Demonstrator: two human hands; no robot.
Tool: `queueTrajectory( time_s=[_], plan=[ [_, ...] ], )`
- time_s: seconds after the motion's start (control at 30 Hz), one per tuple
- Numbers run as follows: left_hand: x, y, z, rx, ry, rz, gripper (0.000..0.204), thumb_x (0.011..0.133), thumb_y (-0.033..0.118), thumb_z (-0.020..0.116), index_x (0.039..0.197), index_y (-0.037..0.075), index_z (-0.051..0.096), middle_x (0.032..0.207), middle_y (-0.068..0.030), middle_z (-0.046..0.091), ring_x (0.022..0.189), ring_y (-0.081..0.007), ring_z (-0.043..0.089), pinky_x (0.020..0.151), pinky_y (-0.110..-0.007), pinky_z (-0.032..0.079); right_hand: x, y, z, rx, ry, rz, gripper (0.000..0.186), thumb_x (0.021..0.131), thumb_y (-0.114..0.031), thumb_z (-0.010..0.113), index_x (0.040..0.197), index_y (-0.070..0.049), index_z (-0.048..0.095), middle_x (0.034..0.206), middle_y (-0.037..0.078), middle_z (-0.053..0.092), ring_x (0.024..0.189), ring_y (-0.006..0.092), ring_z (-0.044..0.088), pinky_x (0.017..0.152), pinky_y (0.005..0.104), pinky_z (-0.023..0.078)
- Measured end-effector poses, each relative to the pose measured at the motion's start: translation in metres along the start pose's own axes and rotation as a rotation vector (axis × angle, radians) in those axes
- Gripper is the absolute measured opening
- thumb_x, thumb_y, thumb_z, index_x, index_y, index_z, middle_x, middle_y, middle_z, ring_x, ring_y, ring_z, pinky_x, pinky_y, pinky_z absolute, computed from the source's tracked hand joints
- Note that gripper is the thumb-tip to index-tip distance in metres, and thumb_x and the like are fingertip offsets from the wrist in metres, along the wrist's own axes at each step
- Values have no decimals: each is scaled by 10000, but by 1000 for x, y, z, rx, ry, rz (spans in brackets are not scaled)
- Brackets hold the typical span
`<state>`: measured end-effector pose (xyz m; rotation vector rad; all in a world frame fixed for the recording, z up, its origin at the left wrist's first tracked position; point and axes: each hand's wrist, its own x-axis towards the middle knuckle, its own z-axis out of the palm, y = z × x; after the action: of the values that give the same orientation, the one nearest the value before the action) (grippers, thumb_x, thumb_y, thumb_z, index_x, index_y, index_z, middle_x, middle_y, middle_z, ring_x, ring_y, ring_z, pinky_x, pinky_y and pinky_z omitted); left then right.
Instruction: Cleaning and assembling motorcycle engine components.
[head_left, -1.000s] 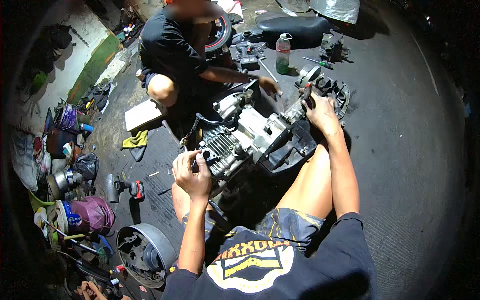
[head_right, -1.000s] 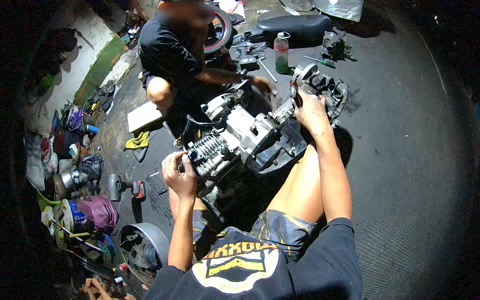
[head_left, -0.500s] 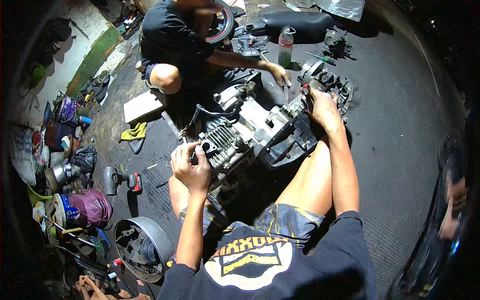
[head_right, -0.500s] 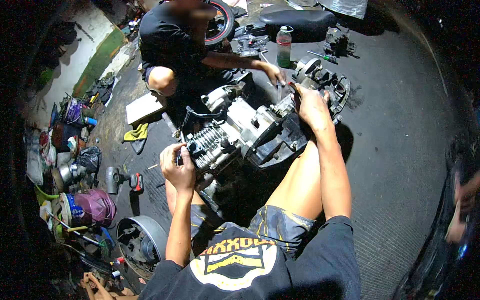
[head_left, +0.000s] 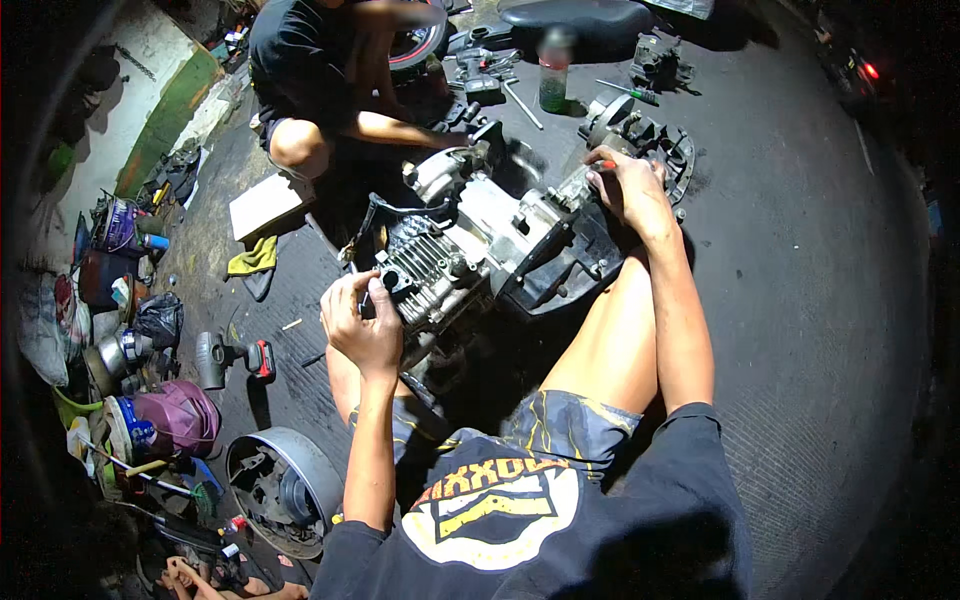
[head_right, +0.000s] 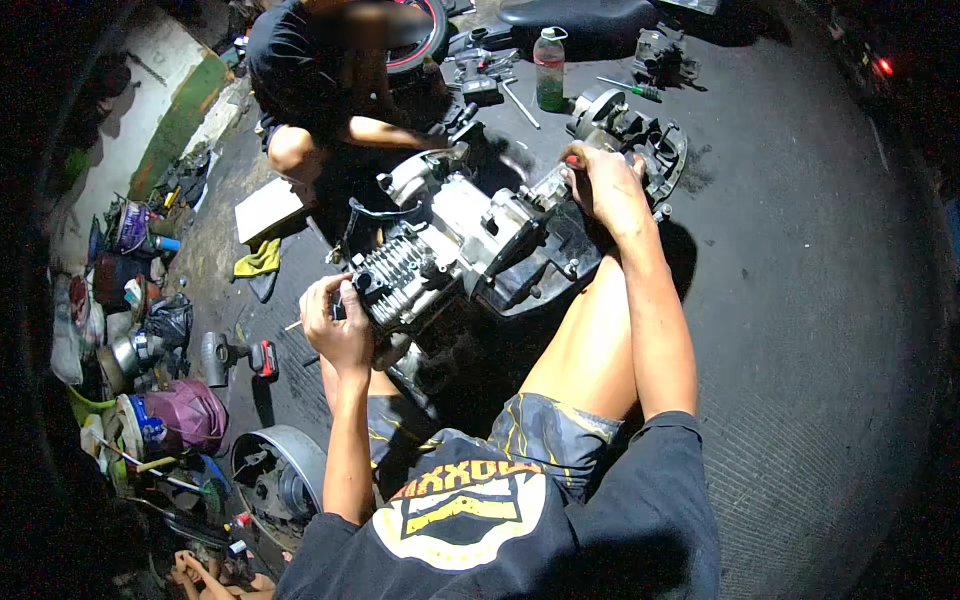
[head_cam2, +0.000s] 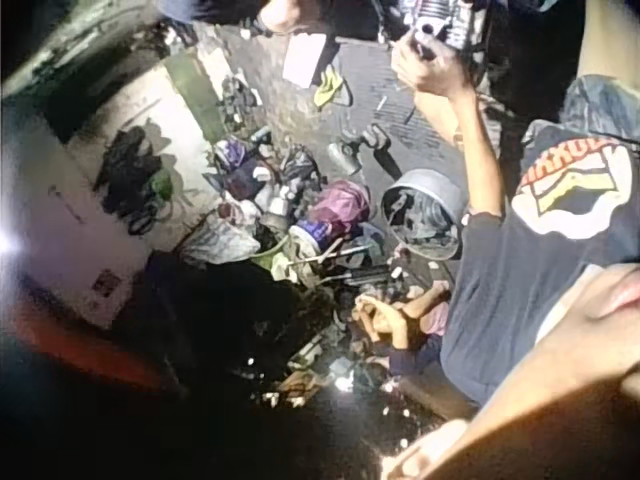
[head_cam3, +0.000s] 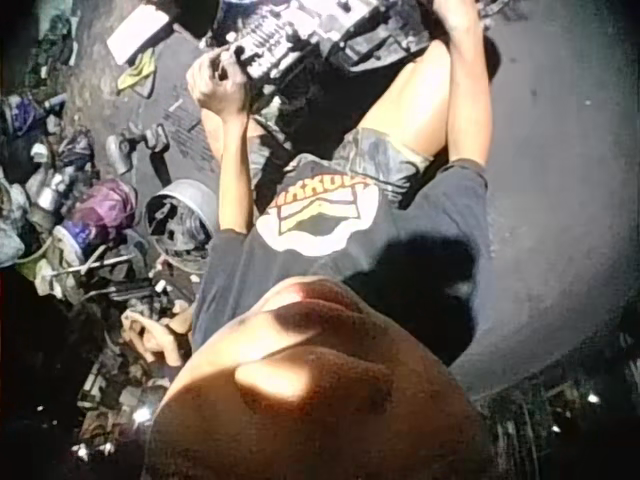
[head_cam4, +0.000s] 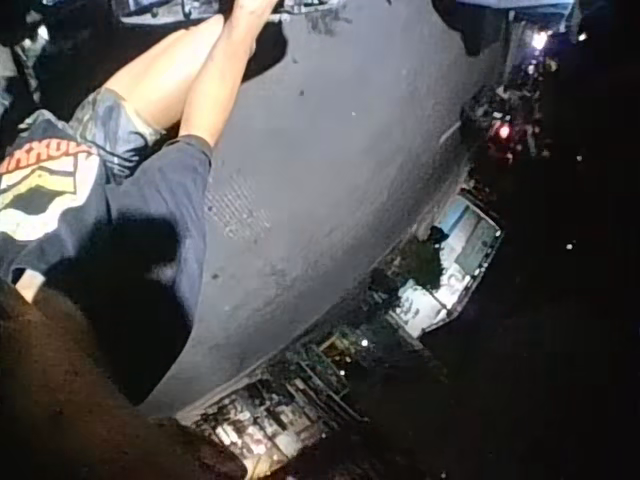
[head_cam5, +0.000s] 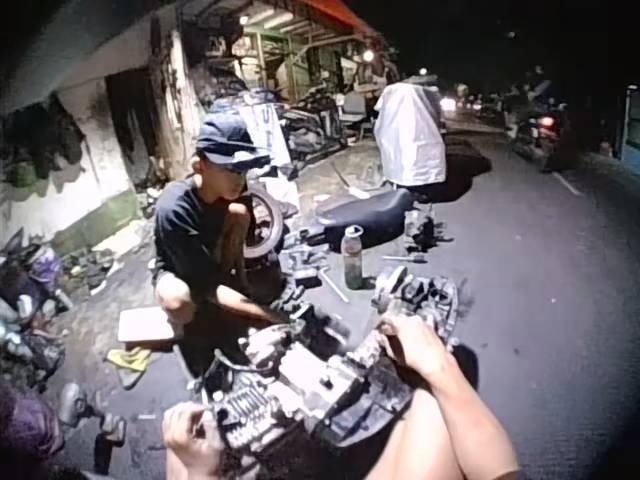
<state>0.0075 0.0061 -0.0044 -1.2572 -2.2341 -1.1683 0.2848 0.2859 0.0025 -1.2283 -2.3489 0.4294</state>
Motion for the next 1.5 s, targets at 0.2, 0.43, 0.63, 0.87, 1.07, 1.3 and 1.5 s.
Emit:
queueTrajectory(
  time_s=[0.2,0.43,0.63,0.87,1.07,1.3,1.5],
  plan=[
    [0,-2,2,-16,22,29,75,865,101,687,924,80,727,967,-97,715,1015,-303,643,938,-419,481,0,11,5,-47,88,-86,204,918,-260,718,1100,-172,744,965,104,766,935,311,736,877,428,510],
    [-1,-4,3,-2,32,30,59,881,125,696,914,92,731,973,-80,720,1017,-292,646,938,-414,473,-1,18,3,119,109,-78,220,922,-297,702,1103,-183,753,923,112,759,887,279,729,830,434,484],
    [-1,-5,2,1,35,42,57,882,124,690,912,100,731,967,-71,717,1009,-285,644,925,-413,476,4,2,3,291,131,90,277,891,-314,760,1109,-144,773,1010,144,766,996,288,740,918,365,540],
    [-1,-2,2,-9,35,36,64,882,119,685,917,96,734,968,-76,716,1006,-286,645,929,-408,476,5,-5,1,280,75,89,287,895,-310,763,1115,-125,772,1065,141,767,999,277,736,921,378,544],
    [0,-4,3,-1,30,56,62,883,120,690,913,99,740,964,-68,722,1003,-278,650,924,-397,478,4,-8,3,-36,90,133,361,847,-467,765,1066,-182,793,989,145,767,920,323,742,857,411,568],
    [1,-5,0,6,63,83,88,917,133,664,931,79,733,948,-86,718,950,-280,658,895,-387,493,-62,-18,3,46,22,-65,154,855,-263,776,985,-184,803,942,68,779,981,270,712,1145,555,278],
    [2,-3,3,-44,38,52,73,888,143,685,922,103,736,961,-68,721,999,-279,652,921,-395,478,-56,-12,-13,-257,116,-213,185,871,-309,766,1036,-224,779,1074,-14,770,1161,208,659,1134,641,262]
  ],
)
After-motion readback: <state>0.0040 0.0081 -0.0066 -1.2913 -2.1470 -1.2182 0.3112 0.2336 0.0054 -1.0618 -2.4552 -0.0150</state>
